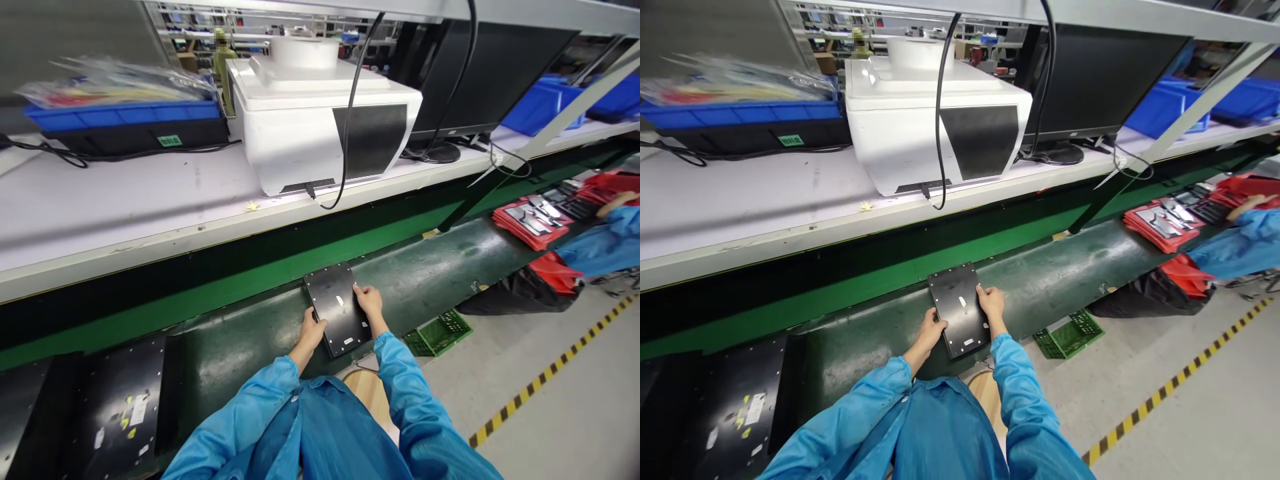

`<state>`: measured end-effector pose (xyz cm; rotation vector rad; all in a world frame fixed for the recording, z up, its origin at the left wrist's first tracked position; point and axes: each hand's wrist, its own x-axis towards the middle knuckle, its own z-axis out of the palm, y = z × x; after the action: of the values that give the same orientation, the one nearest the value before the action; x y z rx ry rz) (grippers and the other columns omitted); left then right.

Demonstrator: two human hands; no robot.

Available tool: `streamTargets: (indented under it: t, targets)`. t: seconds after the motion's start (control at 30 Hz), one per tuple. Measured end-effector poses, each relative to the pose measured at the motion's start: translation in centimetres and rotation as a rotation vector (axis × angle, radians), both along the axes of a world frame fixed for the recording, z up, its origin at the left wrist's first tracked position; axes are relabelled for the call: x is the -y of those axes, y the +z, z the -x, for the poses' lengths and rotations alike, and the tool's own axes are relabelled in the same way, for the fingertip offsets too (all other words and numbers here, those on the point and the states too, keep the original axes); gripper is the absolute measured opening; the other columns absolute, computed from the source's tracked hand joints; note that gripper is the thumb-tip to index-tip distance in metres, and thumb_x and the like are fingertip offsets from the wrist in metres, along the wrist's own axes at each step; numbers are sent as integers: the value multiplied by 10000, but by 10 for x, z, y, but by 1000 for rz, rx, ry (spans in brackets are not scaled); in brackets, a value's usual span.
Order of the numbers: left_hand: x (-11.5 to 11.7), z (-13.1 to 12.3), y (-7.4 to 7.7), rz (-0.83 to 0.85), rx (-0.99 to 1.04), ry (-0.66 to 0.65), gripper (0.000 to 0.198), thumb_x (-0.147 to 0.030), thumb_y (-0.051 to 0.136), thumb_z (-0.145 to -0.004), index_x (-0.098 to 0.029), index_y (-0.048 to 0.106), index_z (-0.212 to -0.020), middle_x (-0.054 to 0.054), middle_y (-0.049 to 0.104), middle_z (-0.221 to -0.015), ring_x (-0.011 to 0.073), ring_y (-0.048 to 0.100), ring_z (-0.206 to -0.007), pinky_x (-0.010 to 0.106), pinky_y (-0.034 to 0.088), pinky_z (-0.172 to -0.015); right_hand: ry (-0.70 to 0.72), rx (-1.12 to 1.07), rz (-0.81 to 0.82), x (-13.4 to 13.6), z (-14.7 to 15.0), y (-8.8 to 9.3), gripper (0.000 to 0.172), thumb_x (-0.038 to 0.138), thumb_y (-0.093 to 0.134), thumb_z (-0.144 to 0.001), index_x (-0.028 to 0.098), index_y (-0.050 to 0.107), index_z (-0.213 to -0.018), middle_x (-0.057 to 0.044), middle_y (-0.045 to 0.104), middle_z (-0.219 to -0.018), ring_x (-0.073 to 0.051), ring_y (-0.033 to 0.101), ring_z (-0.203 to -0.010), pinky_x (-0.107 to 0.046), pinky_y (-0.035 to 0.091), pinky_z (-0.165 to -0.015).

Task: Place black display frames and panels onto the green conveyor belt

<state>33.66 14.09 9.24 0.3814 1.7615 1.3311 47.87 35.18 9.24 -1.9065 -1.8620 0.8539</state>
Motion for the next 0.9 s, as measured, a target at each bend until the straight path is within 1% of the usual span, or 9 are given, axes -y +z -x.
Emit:
streamTargets:
  t: [0.1, 0.17, 0.23, 0.3, 0.43, 0.57, 0.67, 0.77, 0.9]
  targets:
    - [12, -3, -12, 49, 282, -46, 887, -576, 826, -759, -277, 507, -1530, 163, 535, -1627, 366, 505, -1495, 515, 438, -1180, 18, -239, 69, 4, -15, -6, 475, 660, 692, -805, 199, 699, -918, -82, 759, -912, -247, 683, -853, -349, 503, -820]
    - [16, 1, -20, 102, 473, -52, 946, -828, 655, -803, -299, 478, -1568, 166, 414, -1719, 398, 362, -1600, 645, 374, -1216, 60, -429, 142, 4, -31, -6, 553, 711, 688, -802, 179, 726, -947, -82, 776, -926, -249, 692, -868, -345, 511, -825]
    - [16, 4, -27, 83, 592, -16, 991, -943, 439, -837, -289, 480, -1581, 162, 348, -1756, 390, 282, -1642, 697, 296, -1256, 70, -574, 254, 6, -51, -7, 598, 755, 698, -793, 174, 752, -925, -88, 790, -925, -269, 710, -911, -355, 532, -843]
    - [14, 2, -33, 51, 644, 10, 1000, -953, 355, -855, -266, 522, -1562, 160, 367, -1748, 372, 297, -1641, 659, 283, -1290, 33, -688, 425, 13, -72, -9, 618, 792, 698, -791, 185, 762, -885, -97, 797, -905, -291, 735, -930, -372, 560, -836]
    - [7, -14, -43, -9, 638, 31, 909, -896, 417, -890, -229, 638, -1466, 151, 572, -1607, 355, 474, -1545, 526, 404, -1277, -129, -854, 703, 50, -102, -22, 655, 854, 663, -793, 208, 749, -855, -106, 792, -837, -311, 768, -928, -408, 609, -810]
    - [1, -23, -46, -25, 628, 65, 866, -880, 436, -899, -272, 640, -1480, 101, 660, -1522, 338, 559, -1479, 483, 487, -1226, -371, -937, 599, 87, -107, -46, 581, 821, 696, -772, 247, 741, -848, -101, 803, -859, -325, 778, -1008, -433, 626, -870]
    - [-11, -26, -45, -2, 639, 34, 836, -855, 438, -916, -295, 621, -1509, 79, 658, -1530, 332, 549, -1492, 480, 487, -1232, -498, -1025, 491, 98, -109, -59, 576, 820, 698, -746, 256, 735, -860, -106, 809, -879, -348, 780, -1049, -462, 641, -879]
    - [-32, -35, -45, 56, 691, 7, 809, -810, 398, -954, -287, 594, -1540, 80, 651, -1539, 333, 541, -1499, 490, 492, -1233, -562, -1130, 407, 91, -115, -64, 594, 831, 709, -715, 271, 743, -909, -94, 814, -885, -368, 789, -1037, -499, 667, -836]
    - [-73, -62, -51, 68, 770, -37, 793, -761, 318, -1003, -267, 537, -1582, 71, 591, -1607, 299, 496, -1537, 453, 480, -1247, -638, -1205, 297, 55, -128, -63, 606, 867, 673, -710, 287, 733, -874, -92, 810, -853, -388, 797, -992, -536, 686, -796]
